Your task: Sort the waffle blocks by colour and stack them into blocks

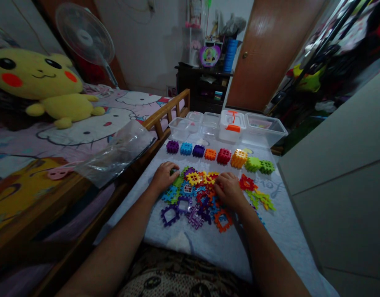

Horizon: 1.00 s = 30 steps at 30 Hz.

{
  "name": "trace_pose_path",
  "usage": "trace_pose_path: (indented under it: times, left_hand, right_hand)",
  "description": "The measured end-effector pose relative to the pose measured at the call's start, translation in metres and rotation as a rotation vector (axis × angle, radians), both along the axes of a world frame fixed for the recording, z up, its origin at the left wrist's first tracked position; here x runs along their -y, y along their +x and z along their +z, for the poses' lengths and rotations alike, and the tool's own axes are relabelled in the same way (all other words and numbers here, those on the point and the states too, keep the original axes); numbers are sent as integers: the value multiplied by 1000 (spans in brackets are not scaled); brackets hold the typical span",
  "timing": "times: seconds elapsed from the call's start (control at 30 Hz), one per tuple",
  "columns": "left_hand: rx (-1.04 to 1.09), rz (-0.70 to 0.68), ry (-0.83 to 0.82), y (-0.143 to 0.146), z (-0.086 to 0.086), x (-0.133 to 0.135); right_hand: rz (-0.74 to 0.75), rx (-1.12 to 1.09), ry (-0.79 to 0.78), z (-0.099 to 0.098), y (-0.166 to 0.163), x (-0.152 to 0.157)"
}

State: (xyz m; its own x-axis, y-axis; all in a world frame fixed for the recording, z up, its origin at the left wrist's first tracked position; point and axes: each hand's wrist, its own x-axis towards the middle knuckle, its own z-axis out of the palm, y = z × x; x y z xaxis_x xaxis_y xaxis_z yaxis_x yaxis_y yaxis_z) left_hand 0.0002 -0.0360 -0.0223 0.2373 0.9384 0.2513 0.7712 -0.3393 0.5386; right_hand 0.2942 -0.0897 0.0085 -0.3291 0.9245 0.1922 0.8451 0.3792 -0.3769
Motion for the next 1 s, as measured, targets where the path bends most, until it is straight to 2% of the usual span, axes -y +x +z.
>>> trace_pose_path:
  times: [0.17, 0.4, 0.73, 0.9, 1.0]
  left_hand:
    - [7, 2, -9, -1, -1, -2]
    - [5, 1, -26, -1, 1, -2]
    - [20, 0, -21, -1, 0, -2]
    - [29, -8, -17, -2, -1, -2]
    - [32, -13, -8, -3, -2, -3]
  right_hand:
    - [-77, -93, 45, -8, 8, -1]
    - [-31, -70, -48, -15, 8, -5]
    - [-122, -417, -59, -12, 17, -5]
    - [-241, -472, 75, -7, 19, -4]
    - [-262, -413, 163, -5, 19, -4]
